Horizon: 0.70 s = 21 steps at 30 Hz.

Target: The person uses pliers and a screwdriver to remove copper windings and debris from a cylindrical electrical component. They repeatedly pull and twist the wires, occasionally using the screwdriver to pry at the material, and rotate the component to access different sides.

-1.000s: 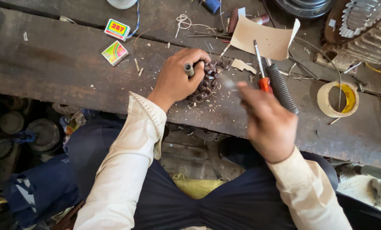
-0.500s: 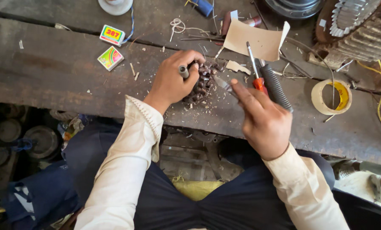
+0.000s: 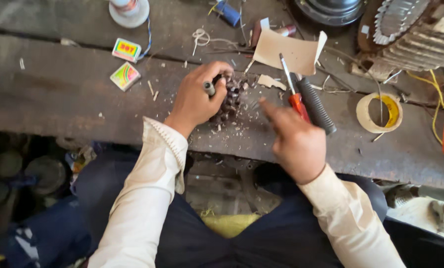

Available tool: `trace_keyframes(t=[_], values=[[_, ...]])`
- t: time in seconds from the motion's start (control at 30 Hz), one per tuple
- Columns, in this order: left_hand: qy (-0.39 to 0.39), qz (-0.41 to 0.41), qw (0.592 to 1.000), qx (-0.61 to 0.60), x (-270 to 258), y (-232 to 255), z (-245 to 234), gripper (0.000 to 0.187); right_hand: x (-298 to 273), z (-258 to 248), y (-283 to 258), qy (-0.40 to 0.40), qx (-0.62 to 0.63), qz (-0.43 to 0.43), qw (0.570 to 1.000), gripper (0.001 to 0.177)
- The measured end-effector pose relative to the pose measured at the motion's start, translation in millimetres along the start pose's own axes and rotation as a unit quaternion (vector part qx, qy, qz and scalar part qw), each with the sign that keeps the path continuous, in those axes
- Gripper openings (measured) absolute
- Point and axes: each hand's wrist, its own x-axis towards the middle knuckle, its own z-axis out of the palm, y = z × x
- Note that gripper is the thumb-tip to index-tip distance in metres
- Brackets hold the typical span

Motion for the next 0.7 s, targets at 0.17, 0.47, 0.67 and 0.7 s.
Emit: trace_keyframes(t=[0.17,0.47,0.67,0.7], values=[[0.027,0.063,0.996,0.059,-1.6,2.9,-1.8,0.022,1.7,8.7,14.2,0.016,0.310,0.198,0.930,0.034],[0.006,-0.057,0.995,0.087,-2.9,-4.5,11.8,0.025,6.7,27.8,35.8,-0.078,0.562,0.357,0.742,0.072],[0.097,-0.162,0.782,-0.594,-12.3,13.9,11.1,0.059,0.2,20.9,45.1,-0.139,0.668,0.287,0.673,0.093],[0.084,-0.157,0.707,-0.684,-11.6,17.7,13.6,0.060,0.0,21.2,44.1,-0.114,0.644,0.285,0.700,0.087]])
